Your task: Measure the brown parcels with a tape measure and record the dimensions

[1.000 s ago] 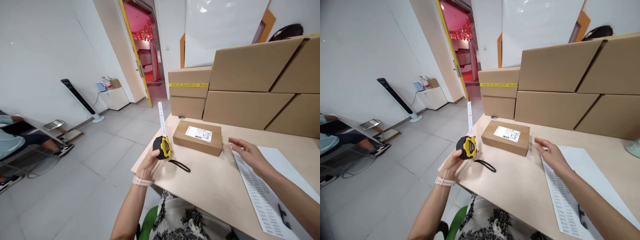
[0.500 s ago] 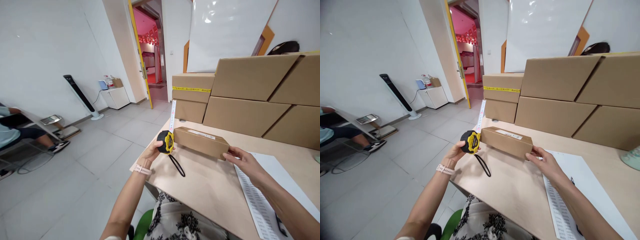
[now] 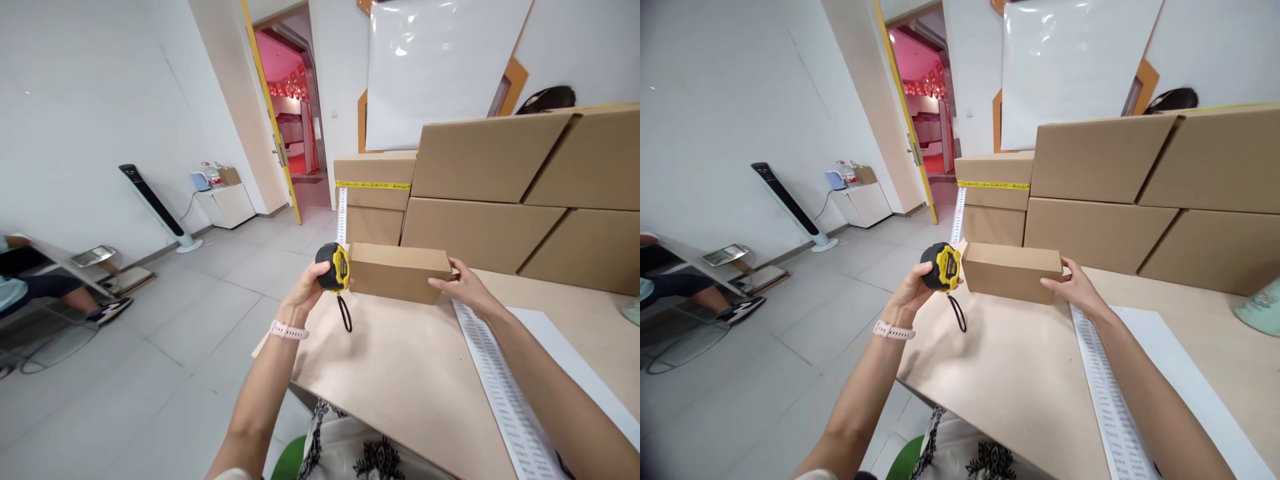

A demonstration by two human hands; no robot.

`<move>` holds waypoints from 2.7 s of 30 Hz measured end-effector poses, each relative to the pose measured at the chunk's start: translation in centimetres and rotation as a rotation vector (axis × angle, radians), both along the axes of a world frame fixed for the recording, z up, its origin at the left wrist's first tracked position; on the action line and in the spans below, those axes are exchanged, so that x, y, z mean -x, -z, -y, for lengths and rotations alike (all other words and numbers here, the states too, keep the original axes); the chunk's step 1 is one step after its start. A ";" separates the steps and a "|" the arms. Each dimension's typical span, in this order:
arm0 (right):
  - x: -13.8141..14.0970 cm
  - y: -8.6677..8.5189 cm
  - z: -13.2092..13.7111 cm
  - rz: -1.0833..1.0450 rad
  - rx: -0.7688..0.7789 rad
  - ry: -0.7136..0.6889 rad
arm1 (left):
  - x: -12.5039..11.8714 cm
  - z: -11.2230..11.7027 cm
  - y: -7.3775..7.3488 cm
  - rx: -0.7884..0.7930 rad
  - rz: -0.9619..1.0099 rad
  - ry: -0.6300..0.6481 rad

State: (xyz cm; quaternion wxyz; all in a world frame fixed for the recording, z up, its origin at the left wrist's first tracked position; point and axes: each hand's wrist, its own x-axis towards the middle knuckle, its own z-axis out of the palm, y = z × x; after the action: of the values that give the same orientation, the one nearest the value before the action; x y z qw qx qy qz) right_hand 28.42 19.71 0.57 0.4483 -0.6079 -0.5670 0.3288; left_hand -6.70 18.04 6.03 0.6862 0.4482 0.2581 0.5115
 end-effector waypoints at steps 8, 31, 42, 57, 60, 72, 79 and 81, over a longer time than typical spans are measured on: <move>0.2 1.5 -1.3 -0.039 -0.022 -0.011 | -2.1 9.9 0.0 0.136 0.036 0.205; 4.7 -7.4 -6.3 0.640 -0.255 -0.284 | -5.2 11.4 0.3 0.305 0.010 0.239; 5.7 -7.5 -6.7 0.755 -0.175 -0.299 | -5.4 11.8 1.0 0.305 0.039 0.259; 6.3 -8.4 -5.9 0.777 -0.109 -0.274 | -6.0 12.2 0.8 0.304 0.039 0.272; 6.2 -8.3 -5.9 0.759 -0.110 -0.278 | -6.0 12.2 0.9 0.295 0.045 0.284; 6.1 -7.7 -6.1 0.729 -0.141 -0.283 | -6.1 12.1 0.4 0.277 0.060 0.290; 6.2 -7.6 -5.8 0.717 -0.139 -0.265 | -6.0 12.1 1.2 0.278 0.061 0.282; 6.2 -7.6 -5.9 0.713 -0.139 -0.263 | -6.0 12.1 1.4 0.276 0.065 0.288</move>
State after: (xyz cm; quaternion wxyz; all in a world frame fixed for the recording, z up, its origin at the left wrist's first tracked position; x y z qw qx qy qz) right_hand 22.26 25.58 8.20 0.2173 -0.5743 -0.7813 0.1120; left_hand -0.72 5.97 4.65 0.8152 0.3653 0.2369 0.3820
